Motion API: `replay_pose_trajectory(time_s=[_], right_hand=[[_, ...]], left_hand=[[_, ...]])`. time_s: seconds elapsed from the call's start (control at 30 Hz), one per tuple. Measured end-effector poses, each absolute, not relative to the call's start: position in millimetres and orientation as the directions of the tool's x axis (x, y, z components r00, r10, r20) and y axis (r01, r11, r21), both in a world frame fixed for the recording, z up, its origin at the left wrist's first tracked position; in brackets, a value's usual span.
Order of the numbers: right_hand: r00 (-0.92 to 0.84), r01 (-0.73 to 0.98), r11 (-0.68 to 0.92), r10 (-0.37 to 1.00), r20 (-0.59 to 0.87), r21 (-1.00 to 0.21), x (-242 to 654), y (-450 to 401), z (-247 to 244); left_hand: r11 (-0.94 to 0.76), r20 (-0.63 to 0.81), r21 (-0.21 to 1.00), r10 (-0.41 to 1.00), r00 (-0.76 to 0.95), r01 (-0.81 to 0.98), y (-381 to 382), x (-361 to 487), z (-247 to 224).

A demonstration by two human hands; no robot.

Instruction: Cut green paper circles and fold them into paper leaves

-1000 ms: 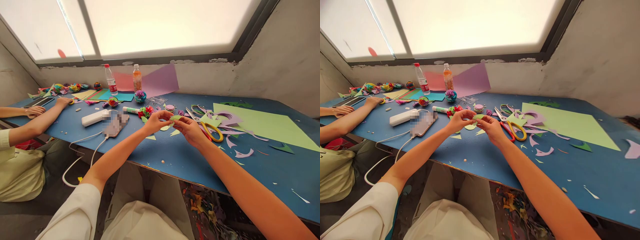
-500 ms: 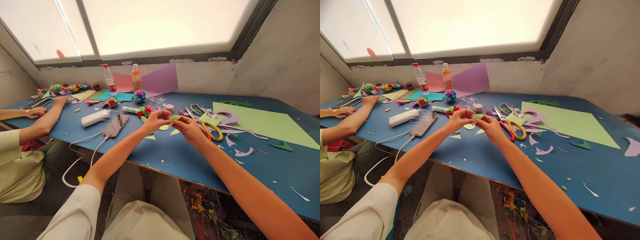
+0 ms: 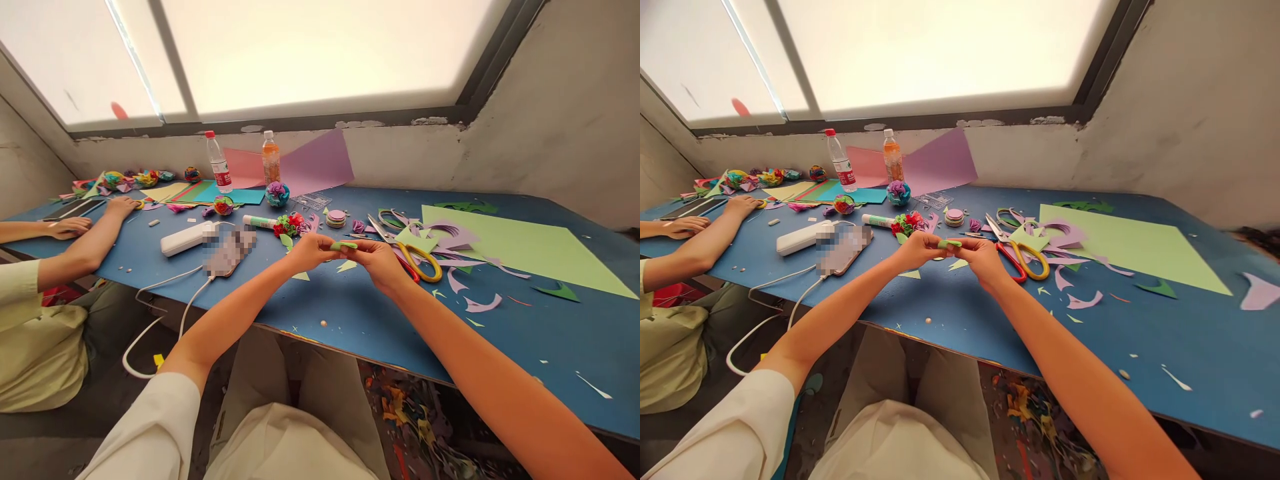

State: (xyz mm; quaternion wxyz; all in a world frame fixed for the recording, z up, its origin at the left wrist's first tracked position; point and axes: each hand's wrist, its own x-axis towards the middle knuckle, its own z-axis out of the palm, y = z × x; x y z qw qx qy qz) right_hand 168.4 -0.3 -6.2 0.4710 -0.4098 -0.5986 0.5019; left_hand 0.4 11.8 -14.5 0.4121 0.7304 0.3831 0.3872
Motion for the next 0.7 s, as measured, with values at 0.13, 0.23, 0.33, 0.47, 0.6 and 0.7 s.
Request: replay_pose_trajectory(time_s=[0.13,0.23,0.33,0.47,0.6,0.7], right_hand=[[-0.224,0.073,0.194,0.959,0.174,-0.978,166,-1,-11],[-0.204,0.085,0.206,0.961,0.186,-0.975,162,0,-20],[-0.162,0.078,0.193,0.970,0.179,-0.978,158,3,-29],[-0.151,0.065,0.155,0.978,0.144,-0.986,158,4,-35],[-0.151,0.057,0.135,0.981,0.125,-0.989,160,4,-34],[-0.149,0.067,0.144,0.980,0.133,-0.987,162,5,-32]], left_hand=[[-0.333,0.196,0.904,0.880,0.432,0.269,14,-3,-13],[-0.282,0.138,0.919,0.885,0.445,0.277,17,-7,-12],[-0.216,0.061,0.940,0.868,0.492,0.265,18,-12,-9],[-0.171,0.010,0.954,0.840,0.543,0.247,18,-18,-5],[-0.191,0.041,0.951,0.858,0.513,0.244,20,-16,-12],[-0.221,0.080,0.944,0.874,0.479,0.246,22,-10,-21]])
